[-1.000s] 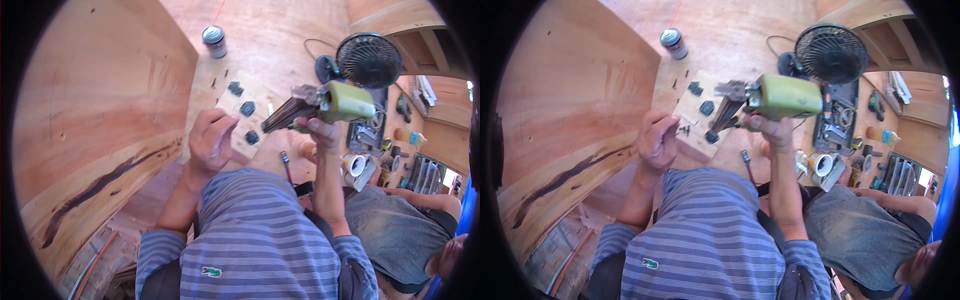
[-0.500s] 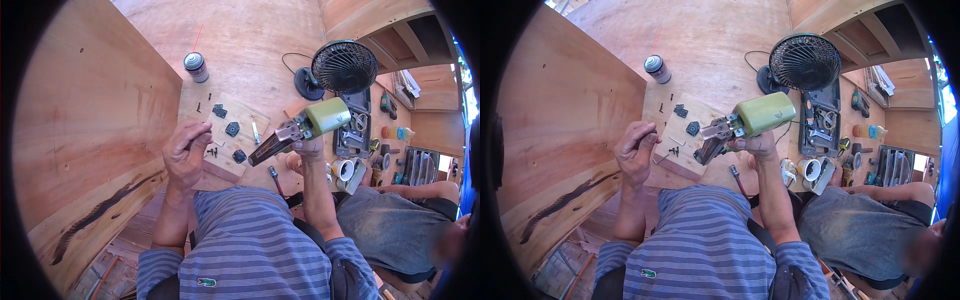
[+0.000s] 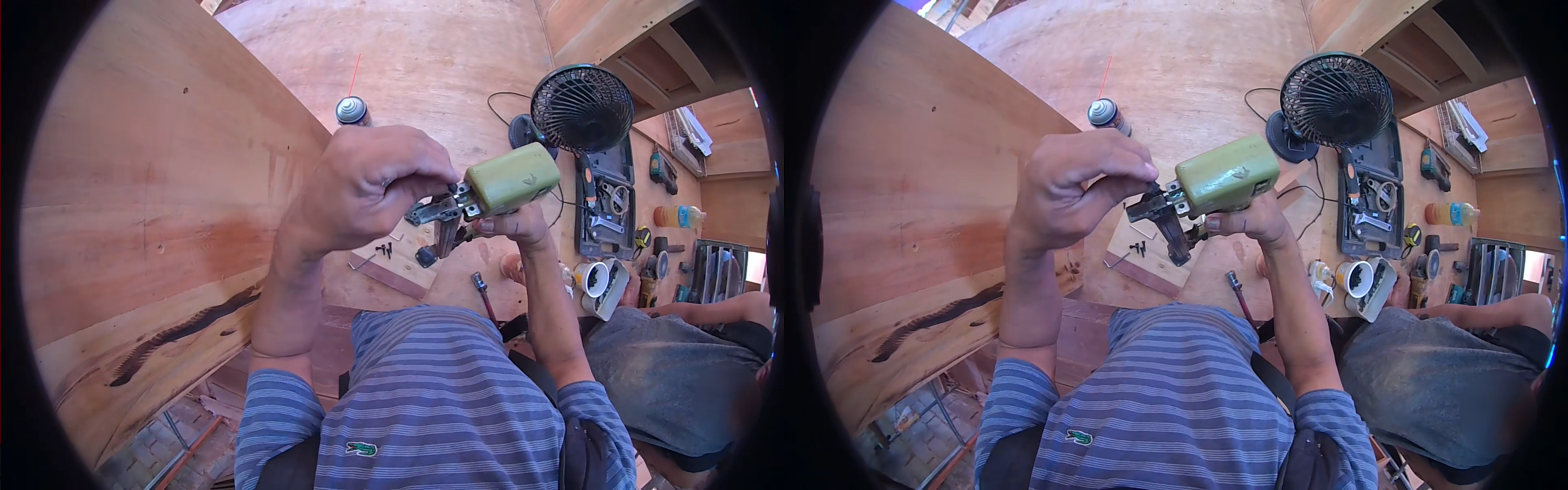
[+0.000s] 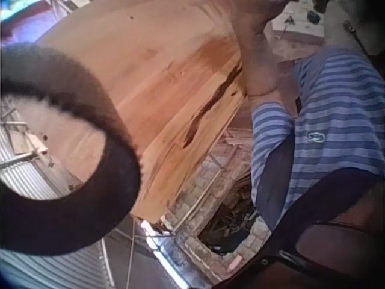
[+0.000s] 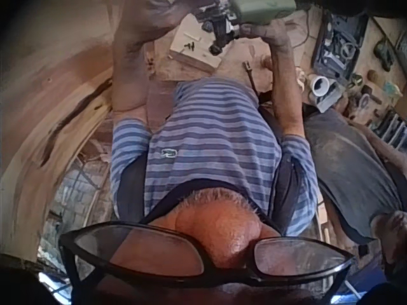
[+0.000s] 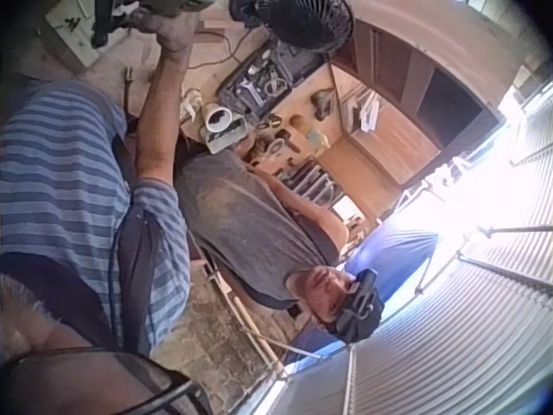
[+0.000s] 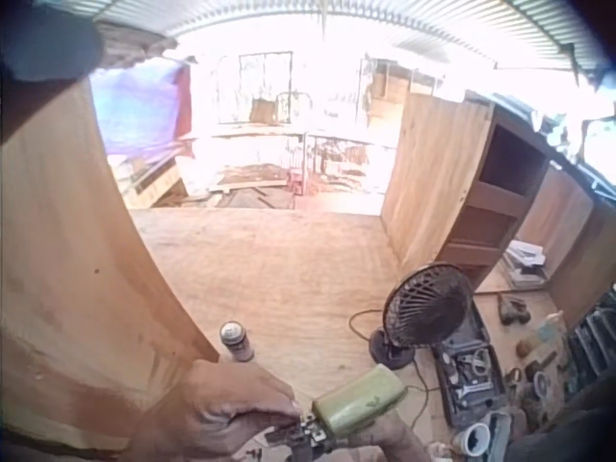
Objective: The person walks through a cluttered workshop carrying a spray can, then sits at a workbench to service a nail gun. They spray lubricant into the tool's mechanism, insert a strip of nails, and repeatedly test-fire the nail gun into a wooden board while adjusting internal components.
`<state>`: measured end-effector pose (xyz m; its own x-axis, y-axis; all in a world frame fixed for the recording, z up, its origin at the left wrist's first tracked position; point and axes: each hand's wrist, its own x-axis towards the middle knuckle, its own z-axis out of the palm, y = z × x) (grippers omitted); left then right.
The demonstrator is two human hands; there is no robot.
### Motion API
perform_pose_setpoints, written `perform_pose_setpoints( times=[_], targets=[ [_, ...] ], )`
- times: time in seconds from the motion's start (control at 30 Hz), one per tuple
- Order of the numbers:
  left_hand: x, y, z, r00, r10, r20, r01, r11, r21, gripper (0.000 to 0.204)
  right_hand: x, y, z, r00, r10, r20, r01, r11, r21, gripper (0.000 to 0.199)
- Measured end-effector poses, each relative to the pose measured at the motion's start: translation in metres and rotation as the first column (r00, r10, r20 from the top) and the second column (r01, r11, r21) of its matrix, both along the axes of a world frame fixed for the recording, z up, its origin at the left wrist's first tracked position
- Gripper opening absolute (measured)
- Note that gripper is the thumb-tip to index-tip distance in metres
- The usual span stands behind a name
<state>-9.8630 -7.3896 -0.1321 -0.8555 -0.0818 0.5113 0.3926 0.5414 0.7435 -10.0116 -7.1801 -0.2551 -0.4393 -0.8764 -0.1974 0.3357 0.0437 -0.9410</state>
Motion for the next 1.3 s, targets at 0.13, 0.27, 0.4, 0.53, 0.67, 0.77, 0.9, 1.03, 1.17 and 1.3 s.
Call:
perform_pose_setpoints(
  times=[0.13, 0.27, 0.4, 0.53, 0.67, 0.77, 0.9, 1.03, 1.17, 1.3],
  targets=[
    [-0.006, -0.002, 0.008, 0.988, -0.086, 0.127, 0.092, 0.995, -0.047, 0.015, 0.008, -0.010, 0.006, 0.992, 0.053, 0.117, -0.053, 0.999, -0.008, 0.054],
    [-0.012, -0.004, 0.012, 0.979, -0.098, 0.177, 0.112, 0.991, -0.073, 0.016, 0.011, -0.014, -0.010, 0.991, 0.067, 0.117, -0.054, 0.992, -0.111, 0.050],
    [-0.017, 0.000, 0.013, 0.970, -0.133, 0.203, 0.152, 0.985, -0.081, 0.016, 0.011, -0.014, -0.015, 0.977, 0.107, 0.182, -0.086, 0.989, -0.116, 0.050],
    [-0.022, 0.001, 0.011, 0.967, -0.154, 0.203, 0.172, 0.982, -0.074, 0.014, 0.013, -0.013, -0.010, 0.973, 0.089, 0.213, -0.066, 0.992, -0.111, 0.052],
    [-0.025, 0.001, 0.009, 0.954, -0.166, 0.248, 0.175, 0.984, -0.014, 0.010, 0.010, -0.012, -0.009, 0.970, 0.098, 0.221, -0.071, 0.989, -0.127, 0.052],
    [-0.024, 0.001, 0.009, 0.941, -0.155, 0.300, 0.144, 0.988, 0.059, 0.008, 0.009, -0.012, -0.008, 0.970, 0.108, 0.219, -0.084, 0.990, -0.113, 0.053],
    [-0.027, 0.000, 0.009, 0.935, -0.180, 0.306, 0.170, 0.984, 0.059, 0.008, 0.007, -0.010, -0.010, 0.971, 0.120, 0.209, -0.108, 0.992, -0.068, 0.053],
    [-0.028, 0.003, 0.014, 0.922, -0.129, 0.365, 0.120, 0.992, 0.049, 0.008, 0.008, -0.011, -0.007, 0.965, 0.097, 0.242, -0.079, 0.994, -0.081, 0.053],
    [-0.022, 0.002, 0.014, 0.914, -0.065, 0.399, 0.015, 0.992, 0.128, 0.007, 0.010, -0.011, -0.008, 0.962, 0.117, 0.247, -0.084, 0.987, -0.140, 0.054],
    [-0.014, 0.004, 0.018, 0.912, 0.045, 0.408, -0.102, 0.988, 0.118, 0.004, 0.013, -0.013, -0.009, 0.969, 0.097, 0.226, -0.055, 0.981, -0.185, 0.056]
  ],
)
